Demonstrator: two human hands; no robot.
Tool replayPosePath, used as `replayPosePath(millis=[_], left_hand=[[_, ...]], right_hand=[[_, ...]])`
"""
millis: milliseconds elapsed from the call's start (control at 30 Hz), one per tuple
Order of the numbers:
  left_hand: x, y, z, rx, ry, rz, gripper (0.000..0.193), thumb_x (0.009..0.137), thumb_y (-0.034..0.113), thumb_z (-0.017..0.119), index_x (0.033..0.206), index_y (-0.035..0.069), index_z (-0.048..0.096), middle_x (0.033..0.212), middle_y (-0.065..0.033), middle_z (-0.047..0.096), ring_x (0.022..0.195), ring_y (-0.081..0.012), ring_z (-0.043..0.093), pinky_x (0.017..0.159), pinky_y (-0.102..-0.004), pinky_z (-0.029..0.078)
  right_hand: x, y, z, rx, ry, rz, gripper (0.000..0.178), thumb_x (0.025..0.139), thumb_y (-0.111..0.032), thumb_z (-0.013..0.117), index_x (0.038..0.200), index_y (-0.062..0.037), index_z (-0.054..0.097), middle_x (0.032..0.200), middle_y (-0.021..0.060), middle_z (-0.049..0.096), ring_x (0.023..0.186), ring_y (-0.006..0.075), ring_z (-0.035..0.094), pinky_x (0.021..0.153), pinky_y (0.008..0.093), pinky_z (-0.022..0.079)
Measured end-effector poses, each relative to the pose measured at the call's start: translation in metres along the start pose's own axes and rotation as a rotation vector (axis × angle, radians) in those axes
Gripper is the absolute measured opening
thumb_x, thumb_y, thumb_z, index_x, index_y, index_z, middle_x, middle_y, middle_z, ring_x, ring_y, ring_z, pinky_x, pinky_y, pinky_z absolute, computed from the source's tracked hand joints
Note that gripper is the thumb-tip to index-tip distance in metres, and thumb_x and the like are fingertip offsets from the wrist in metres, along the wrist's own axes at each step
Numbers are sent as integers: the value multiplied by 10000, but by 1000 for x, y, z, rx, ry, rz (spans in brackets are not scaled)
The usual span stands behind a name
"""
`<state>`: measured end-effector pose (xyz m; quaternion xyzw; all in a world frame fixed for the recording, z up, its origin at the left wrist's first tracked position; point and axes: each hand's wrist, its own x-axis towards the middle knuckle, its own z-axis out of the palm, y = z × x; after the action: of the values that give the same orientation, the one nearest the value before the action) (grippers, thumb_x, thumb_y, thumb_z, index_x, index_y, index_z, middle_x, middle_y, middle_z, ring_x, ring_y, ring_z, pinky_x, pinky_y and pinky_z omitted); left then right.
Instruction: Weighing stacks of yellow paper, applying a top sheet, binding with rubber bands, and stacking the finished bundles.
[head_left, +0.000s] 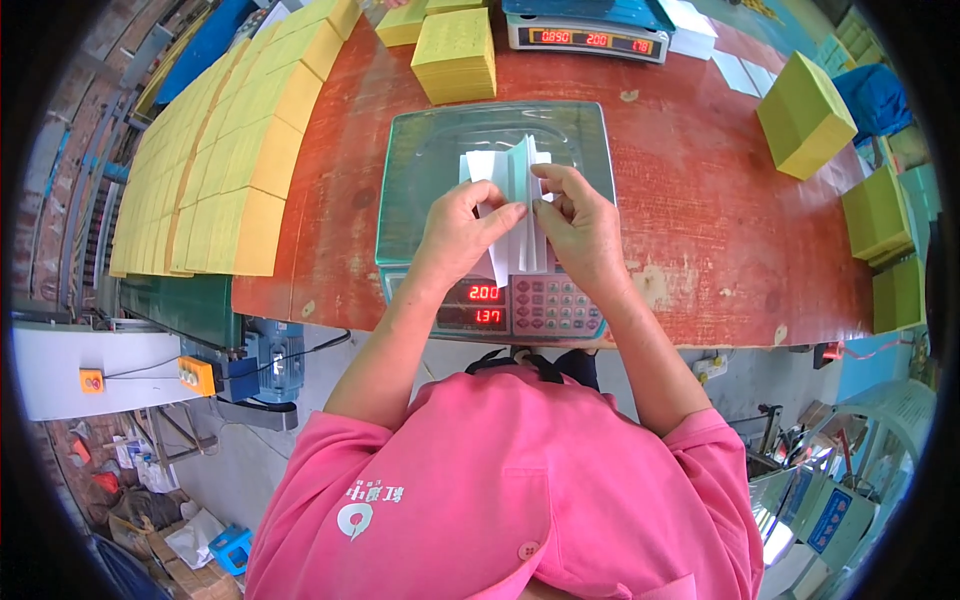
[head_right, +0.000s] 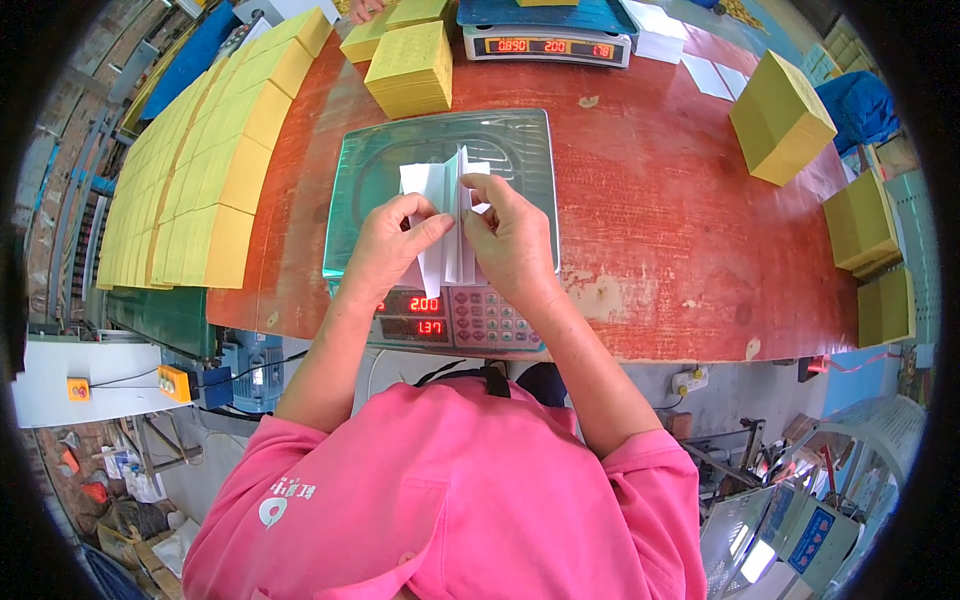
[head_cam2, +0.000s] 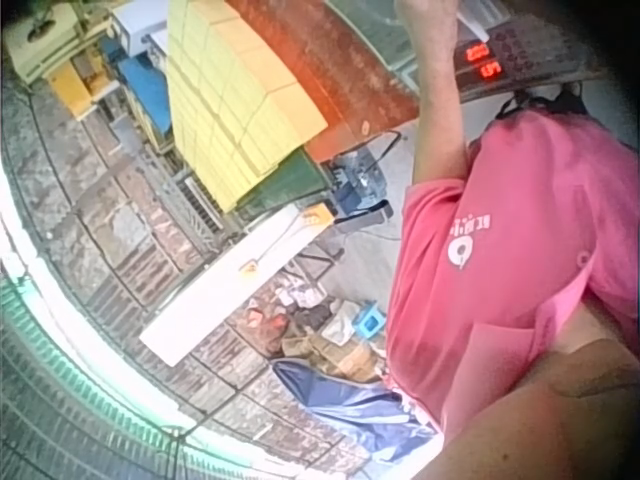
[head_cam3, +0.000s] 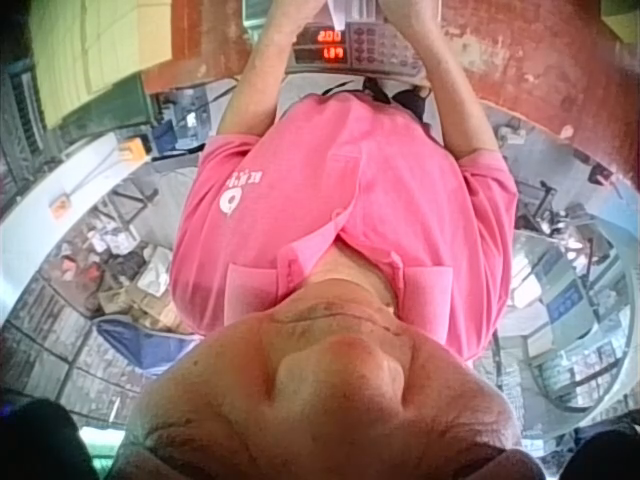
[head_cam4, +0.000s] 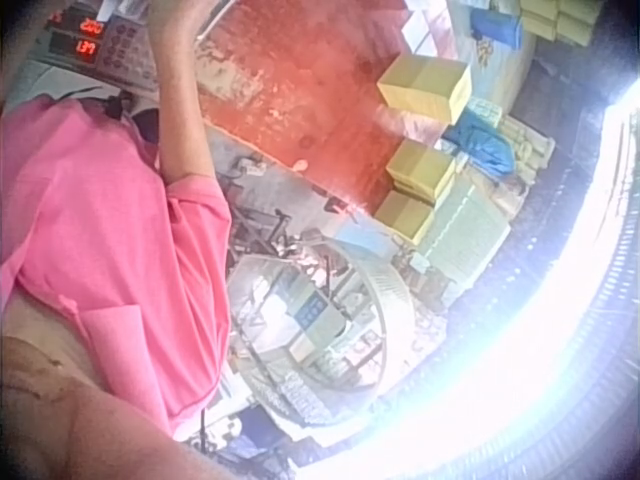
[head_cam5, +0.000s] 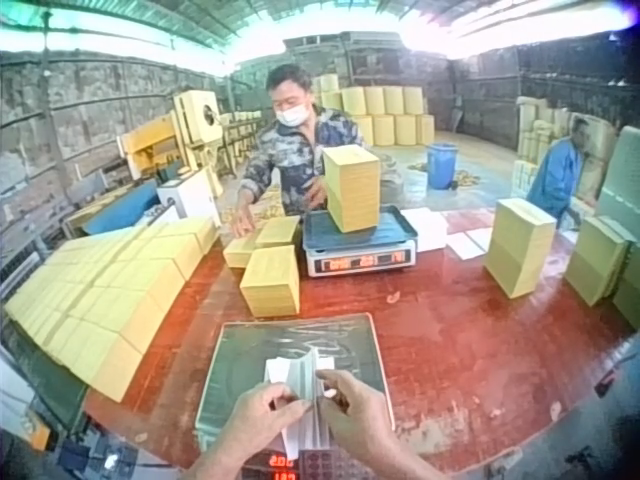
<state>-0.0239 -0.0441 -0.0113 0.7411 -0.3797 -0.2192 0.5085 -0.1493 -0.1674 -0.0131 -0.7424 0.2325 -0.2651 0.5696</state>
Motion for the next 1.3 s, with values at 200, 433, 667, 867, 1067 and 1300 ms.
replayPosePath(millis=[200,433,667,867,1067,1300], left_hand=[[-1,2,-1,66,22,-4,145,855,142,706,861,1,670,785,-13,611,753,-81,525,666,-258,427],[-9,-4,-6,-224,42,-96,204,886,130,606,1031,-9,644,924,-48,656,851,-117,585,772,-289,476],[-21,73,-3,47,135,-7,170,871,55,567,1040,37,557,921,-37,535,768,-120,505,706,-270,433],[-30,160,48,-579,-70,318,655,782,-19,484,1420,67,366,1142,-79,570,891,-179,609,760,-255,507],[17,123,197,675,-404,346,738,805,-22,559,1497,99,332,1071,-295,632,867,-393,659,770,-481,513],[164,243,321,-600,-306,188,442,833,24,595,1268,-19,527,1161,-91,640,1053,-200,623,912,-335,496]], right_hand=[[3,-10,-10,-375,178,-288,149,878,-138,636,982,-42,681,975,166,684,756,314,671,688,386,537],[24,-16,14,-718,-257,33,350,836,-368,606,894,-38,706,865,187,710,845,348,701,739,456,552],[2,-12,-47,-479,144,-156,137,867,-144,585,834,-10,583,754,217,641,724,389,652,628,481,504],[-52,18,-191,-120,558,65,202,901,-169,651,835,2,567,686,164,587,598,186,538,568,358,452],[-120,96,-332,-207,672,268,191,904,-186,634,947,-1,640,715,113,614,676,146,579,617,349,468],[-153,149,-482,-380,753,278,141,895,-124,605,943,7,617,698,168,603,614,214,578,600,355,459]])
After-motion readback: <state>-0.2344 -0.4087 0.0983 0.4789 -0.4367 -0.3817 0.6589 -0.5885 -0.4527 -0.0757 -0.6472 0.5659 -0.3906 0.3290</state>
